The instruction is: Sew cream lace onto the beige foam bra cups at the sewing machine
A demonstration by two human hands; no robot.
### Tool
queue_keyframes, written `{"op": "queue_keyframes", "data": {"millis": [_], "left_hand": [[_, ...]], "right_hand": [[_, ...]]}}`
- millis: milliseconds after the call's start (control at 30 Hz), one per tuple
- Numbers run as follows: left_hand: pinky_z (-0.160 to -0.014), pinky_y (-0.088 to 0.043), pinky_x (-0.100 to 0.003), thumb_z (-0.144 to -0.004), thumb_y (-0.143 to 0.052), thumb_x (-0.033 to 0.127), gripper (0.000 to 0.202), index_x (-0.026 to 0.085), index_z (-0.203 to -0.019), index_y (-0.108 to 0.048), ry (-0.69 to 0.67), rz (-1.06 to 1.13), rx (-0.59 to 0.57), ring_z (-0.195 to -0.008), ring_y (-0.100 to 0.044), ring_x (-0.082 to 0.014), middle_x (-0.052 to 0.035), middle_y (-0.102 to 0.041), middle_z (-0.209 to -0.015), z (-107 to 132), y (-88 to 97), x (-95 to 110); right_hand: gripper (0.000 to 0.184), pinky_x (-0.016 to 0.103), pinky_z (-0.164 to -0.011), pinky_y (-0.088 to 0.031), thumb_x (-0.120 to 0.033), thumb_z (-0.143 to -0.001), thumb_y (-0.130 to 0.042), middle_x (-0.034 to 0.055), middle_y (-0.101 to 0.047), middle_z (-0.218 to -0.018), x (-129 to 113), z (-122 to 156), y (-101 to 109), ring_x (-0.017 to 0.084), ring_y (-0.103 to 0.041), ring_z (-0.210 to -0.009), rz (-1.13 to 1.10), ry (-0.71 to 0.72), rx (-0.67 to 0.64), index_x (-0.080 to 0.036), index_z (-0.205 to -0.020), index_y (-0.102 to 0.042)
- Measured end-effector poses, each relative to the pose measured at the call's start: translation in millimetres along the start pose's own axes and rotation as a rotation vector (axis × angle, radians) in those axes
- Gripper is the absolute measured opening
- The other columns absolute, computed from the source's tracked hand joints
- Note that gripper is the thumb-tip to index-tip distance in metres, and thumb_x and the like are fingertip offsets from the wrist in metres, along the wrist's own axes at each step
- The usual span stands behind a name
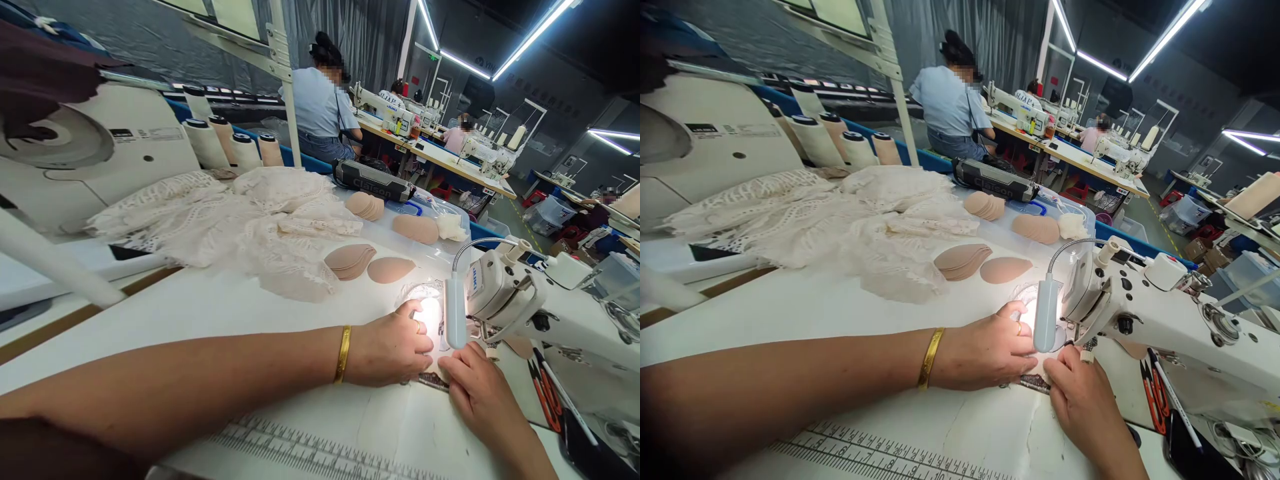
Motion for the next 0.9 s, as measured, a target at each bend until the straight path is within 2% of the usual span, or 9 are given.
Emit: {"op": "queue_keyframes", "data": {"millis": [100,233,433,567,667,800,900], "left_hand": [[-0.094,-0.034,-0.05,-0.091,-0.064,0.017,0.019,0.017,-0.073,-0.057,0.032,-0.01,-0.001,-0.066,-0.049,-0.0159,0.0004,-0.062,-0.075,-3,-3.1,-5],[-0.096,-0.031,-0.052,-0.092,-0.064,0.018,0.018,0.018,-0.074,-0.06,0.061,0.004,-0.01,-0.07,-0.053,-0.0179,0.0005,-0.064,-0.076,-5,-11.8,-13],[-0.097,-0.028,-0.052,-0.089,-0.066,0.017,0.015,0.02,-0.074,-0.064,0.081,0.039,0.009,-0.078,-0.057,-0.0203,0.0,-0.068,-0.082,-8,-17.2,-29],[-0.097,-0.029,-0.05,-0.089,-0.067,0.017,0.012,0.02,-0.078,-0.067,0.109,0.052,0.008,-0.08,-0.058,-0.0211,-0.0011,-0.069,-0.083,-13,-23.2,-39],[-0.092,-0.034,-0.048,-0.092,-0.068,0.023,0.011,0.019,-0.081,-0.068,0.168,-0.022,-0.009,-0.079,-0.058,-0.0217,-0.0031,-0.068,-0.084,-12,-25.7,-34],[-0.085,-0.038,-0.046,-0.091,-0.069,0.023,0.006,0.018,-0.089,-0.067,0.212,-0.102,-0.087,-0.08,-0.059,-0.0214,-0.007,-0.069,-0.096,10,-15.9,-8],[-0.09,-0.04,-0.045,-0.092,-0.073,0.039,0.025,0.019,-0.106,-0.067,0.274,-0.084,-0.131,-0.094,-0.063,-0.0239,-0.0103,-0.068,-0.121,43,5.1,-3]], "right_hand": [[0.033,0.028,-0.065,-0.044,-0.008,-0.093,-0.04,0.0026,-0.059,-0.086,4,0,0,0.02,-0.057,-0.076,-0.002,-0.024,0.057,-0.025,-0.109,-0.063],[0.032,0.029,-0.063,-0.046,-0.01,-0.095,-0.041,0.0038,-0.063,-0.087,9,-1,-1,0.021,-0.059,-0.077,0.03,-0.048,0.117,-0.025,-0.11,-0.065],[0.035,0.034,-0.072,-0.053,-0.013,-0.096,-0.041,0.0059,-0.07,-0.101,16,-3,-3,0.024,-0.065,-0.086,0.084,-0.105,0.146,-0.027,-0.119,-0.063],[0.036,0.033,-0.066,-0.053,-0.013,-0.096,-0.041,0.0064,-0.071,-0.097,16,-5,-1,0.025,-0.067,-0.087,0.108,-0.112,0.177,-0.026,-0.122,-0.063],[0.036,0.033,-0.063,-0.053,-0.013,-0.096,-0.041,0.0065,-0.071,-0.095,13,-4,0,0.025,-0.067,-0.081,0.113,-0.081,0.212,-0.026,-0.122,-0.063],[0.034,0.035,-0.061,-0.054,-0.016,-0.098,-0.042,0.0064,-0.07,-0.09,17,6,-1,0.026,-0.069,-0.076,0.083,-0.008,0.315,-0.029,-0.122,-0.063],[0.029,0.035,-0.057,-0.054,-0.021,-0.099,-0.045,0.0052,-0.069,-0.083,32,12,-13,0.026,-0.071,-0.074,0.036,0.119,0.356,-0.032,-0.119,-0.064]]}}
Point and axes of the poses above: each hand's wrist, its own z-axis away from the middle knuckle, its own y-axis out of the back of the hand, x = y × z, the point moved 9 cm from there along -z, towards the middle knuckle
